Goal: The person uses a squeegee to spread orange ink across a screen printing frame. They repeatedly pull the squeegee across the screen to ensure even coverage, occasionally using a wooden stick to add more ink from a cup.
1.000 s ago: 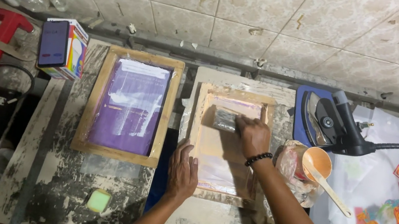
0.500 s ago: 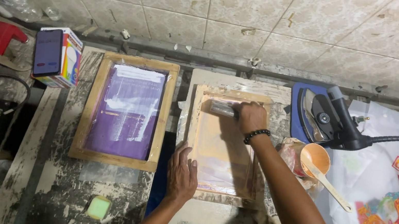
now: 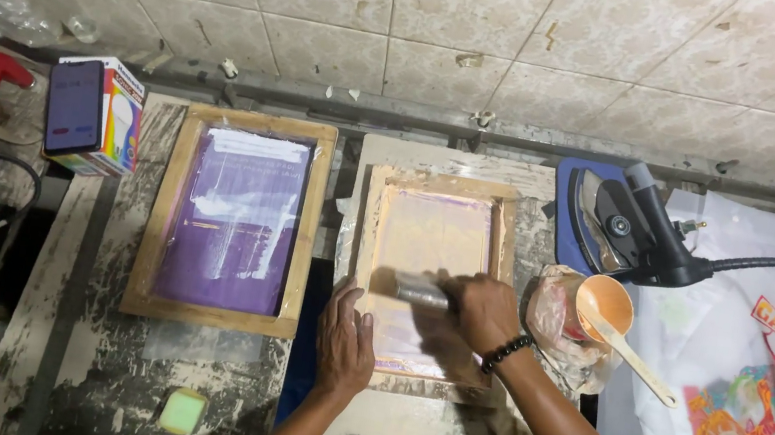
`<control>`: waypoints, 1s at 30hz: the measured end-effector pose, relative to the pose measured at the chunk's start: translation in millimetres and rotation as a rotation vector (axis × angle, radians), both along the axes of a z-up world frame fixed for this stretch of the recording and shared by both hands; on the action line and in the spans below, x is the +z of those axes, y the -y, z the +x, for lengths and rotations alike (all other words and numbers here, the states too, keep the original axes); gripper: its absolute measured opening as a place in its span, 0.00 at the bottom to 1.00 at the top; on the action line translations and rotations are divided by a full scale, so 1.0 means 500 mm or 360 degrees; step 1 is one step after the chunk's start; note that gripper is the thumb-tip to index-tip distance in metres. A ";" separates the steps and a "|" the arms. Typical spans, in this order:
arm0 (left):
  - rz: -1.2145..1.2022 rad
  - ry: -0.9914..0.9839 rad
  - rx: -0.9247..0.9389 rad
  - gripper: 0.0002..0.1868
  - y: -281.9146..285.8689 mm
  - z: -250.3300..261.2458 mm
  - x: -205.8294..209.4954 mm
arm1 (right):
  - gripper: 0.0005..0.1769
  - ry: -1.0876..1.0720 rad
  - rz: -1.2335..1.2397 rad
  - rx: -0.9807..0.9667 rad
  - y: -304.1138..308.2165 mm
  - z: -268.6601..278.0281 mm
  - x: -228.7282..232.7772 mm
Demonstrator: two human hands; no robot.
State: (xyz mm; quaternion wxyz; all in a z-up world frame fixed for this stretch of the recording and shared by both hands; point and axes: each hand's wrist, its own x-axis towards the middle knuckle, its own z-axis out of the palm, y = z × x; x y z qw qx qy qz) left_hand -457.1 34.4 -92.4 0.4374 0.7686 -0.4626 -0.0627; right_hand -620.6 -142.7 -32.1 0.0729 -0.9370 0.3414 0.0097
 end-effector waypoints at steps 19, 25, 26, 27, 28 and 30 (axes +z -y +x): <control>0.0065 -0.0029 -0.0058 0.20 0.014 0.006 0.052 | 0.02 0.0020 -0.0392 -0.0162 0.190 0.143 -0.054; -0.0008 -0.0015 0.0007 0.20 0.022 0.008 0.034 | 0.07 -0.0132 -0.0182 -0.0063 0.021 0.062 -0.033; -0.0002 0.0038 0.0027 0.19 0.016 0.005 0.021 | 0.06 -0.0097 -0.0079 0.0002 -0.018 0.035 -0.011; 0.0005 0.0090 0.0048 0.18 0.009 0.001 0.007 | 0.04 -0.0061 0.0023 0.0066 -0.059 0.007 0.009; 0.0018 0.0080 0.0044 0.18 0.001 -0.003 0.014 | 0.04 -0.0071 0.0037 0.0062 -0.053 -0.004 0.004; 0.0021 0.0030 0.0014 0.20 0.010 0.003 0.028 | 0.10 -0.0248 0.0196 0.0021 -0.021 -0.011 -0.005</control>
